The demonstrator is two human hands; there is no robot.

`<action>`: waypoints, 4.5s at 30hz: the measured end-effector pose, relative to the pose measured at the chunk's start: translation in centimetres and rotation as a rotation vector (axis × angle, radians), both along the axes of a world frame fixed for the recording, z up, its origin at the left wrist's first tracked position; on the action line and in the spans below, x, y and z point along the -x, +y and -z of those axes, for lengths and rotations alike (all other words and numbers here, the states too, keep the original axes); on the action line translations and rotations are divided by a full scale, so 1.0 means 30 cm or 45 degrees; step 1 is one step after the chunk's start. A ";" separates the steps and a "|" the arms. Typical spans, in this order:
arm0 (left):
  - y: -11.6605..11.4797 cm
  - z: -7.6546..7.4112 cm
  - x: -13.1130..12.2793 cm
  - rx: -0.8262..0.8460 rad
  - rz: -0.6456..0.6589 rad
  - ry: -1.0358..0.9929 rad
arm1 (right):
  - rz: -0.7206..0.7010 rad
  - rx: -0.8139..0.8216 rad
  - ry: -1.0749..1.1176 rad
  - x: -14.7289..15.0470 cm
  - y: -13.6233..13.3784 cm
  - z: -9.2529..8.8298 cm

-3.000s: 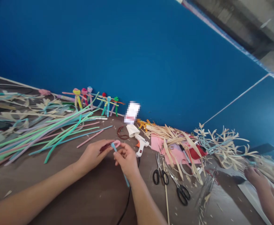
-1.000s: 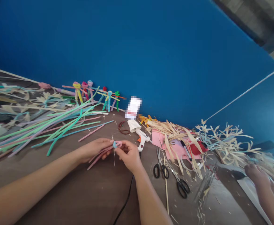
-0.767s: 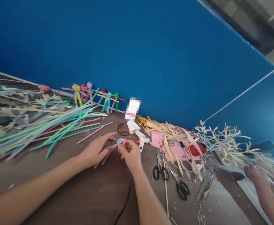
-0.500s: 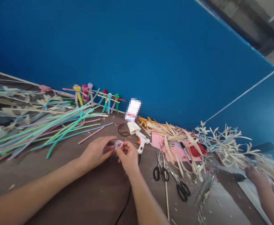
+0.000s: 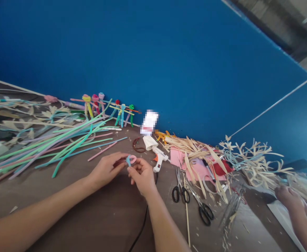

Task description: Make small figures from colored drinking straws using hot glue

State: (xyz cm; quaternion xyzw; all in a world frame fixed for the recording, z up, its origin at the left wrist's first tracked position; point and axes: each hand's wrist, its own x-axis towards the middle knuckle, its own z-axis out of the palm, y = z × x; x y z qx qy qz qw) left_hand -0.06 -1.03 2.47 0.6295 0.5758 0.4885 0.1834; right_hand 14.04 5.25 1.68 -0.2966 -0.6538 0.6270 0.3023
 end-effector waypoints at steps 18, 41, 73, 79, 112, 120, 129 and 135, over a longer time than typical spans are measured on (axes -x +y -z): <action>0.020 -0.023 0.014 0.297 0.186 -0.407 | 0.062 -0.150 -0.166 -0.013 0.010 -0.024; 0.016 -0.015 0.052 0.693 0.592 -1.011 | -0.056 -0.187 -0.167 -0.025 0.018 -0.026; -0.002 0.032 -0.010 0.017 -0.069 0.152 | 0.085 -0.066 0.088 0.001 0.018 0.013; 0.000 0.027 -0.007 -0.044 -0.063 0.136 | -0.042 -0.018 0.107 0.003 -0.003 -0.007; 0.020 -0.005 0.007 0.518 0.206 -0.711 | 0.066 -0.274 0.065 -0.017 0.022 -0.004; 0.019 -0.001 0.015 0.569 0.240 -0.626 | -0.010 -0.237 0.023 -0.012 0.033 0.020; 0.021 0.010 0.004 0.403 0.154 -0.657 | 0.022 -0.333 0.036 -0.014 0.027 0.012; 0.022 0.012 0.010 0.340 0.106 -0.638 | 0.050 -0.425 0.026 -0.015 0.024 0.008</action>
